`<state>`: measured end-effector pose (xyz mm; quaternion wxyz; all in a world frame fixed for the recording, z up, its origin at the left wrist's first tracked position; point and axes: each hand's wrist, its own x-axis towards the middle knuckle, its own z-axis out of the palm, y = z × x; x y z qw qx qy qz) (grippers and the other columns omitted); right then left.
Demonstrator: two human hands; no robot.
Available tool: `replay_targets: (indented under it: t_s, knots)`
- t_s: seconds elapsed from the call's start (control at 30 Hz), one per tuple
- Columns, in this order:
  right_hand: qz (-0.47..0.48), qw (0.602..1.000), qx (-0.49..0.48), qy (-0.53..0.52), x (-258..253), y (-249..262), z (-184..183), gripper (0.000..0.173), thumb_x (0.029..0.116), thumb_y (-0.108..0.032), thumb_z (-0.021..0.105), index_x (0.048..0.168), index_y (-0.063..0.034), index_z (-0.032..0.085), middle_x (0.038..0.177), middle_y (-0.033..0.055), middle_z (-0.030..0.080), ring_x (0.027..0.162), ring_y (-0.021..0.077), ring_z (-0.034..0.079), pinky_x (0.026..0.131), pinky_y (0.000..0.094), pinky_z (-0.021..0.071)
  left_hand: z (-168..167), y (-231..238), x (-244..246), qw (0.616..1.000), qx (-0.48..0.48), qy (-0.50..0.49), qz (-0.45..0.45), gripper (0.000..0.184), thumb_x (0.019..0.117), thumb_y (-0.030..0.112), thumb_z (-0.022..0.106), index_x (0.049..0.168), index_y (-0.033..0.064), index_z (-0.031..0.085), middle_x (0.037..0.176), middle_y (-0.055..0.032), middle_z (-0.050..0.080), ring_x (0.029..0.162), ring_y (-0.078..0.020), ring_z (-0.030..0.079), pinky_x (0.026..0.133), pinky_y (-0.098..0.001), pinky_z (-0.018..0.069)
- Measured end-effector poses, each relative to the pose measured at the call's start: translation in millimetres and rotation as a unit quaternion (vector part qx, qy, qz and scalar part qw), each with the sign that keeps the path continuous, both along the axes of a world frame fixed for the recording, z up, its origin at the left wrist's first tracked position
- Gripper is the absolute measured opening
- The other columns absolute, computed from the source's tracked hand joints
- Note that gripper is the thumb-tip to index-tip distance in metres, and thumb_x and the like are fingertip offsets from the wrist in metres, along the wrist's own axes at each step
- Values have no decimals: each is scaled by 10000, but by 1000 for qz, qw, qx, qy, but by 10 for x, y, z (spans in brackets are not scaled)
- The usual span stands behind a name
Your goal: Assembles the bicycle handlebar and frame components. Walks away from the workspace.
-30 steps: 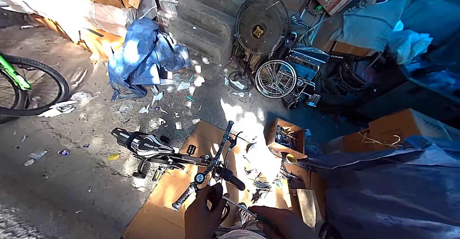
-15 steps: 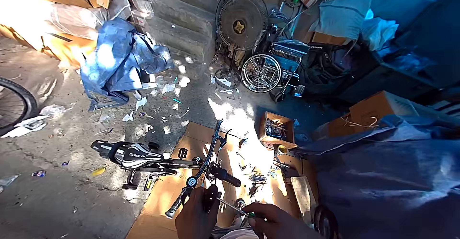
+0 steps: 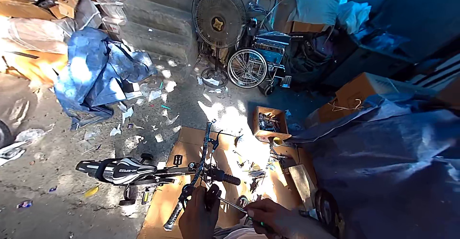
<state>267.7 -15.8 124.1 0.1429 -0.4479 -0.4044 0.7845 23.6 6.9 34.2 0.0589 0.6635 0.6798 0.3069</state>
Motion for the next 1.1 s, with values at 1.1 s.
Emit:
replay_targets:
  t_s: [1.1]
  knots:
    - [-67, 981, -172, 58, 72, 84, -187, 431, 1091, -472, 371, 1263, -155, 606, 770, -9, 551, 452, 34, 400, 394, 173, 352, -192, 189, 103, 999, -43, 7, -17, 496, 838, 483, 702, 1102, 65, 745, 1102, -121, 746, 878, -291, 741, 654, -502, 582]
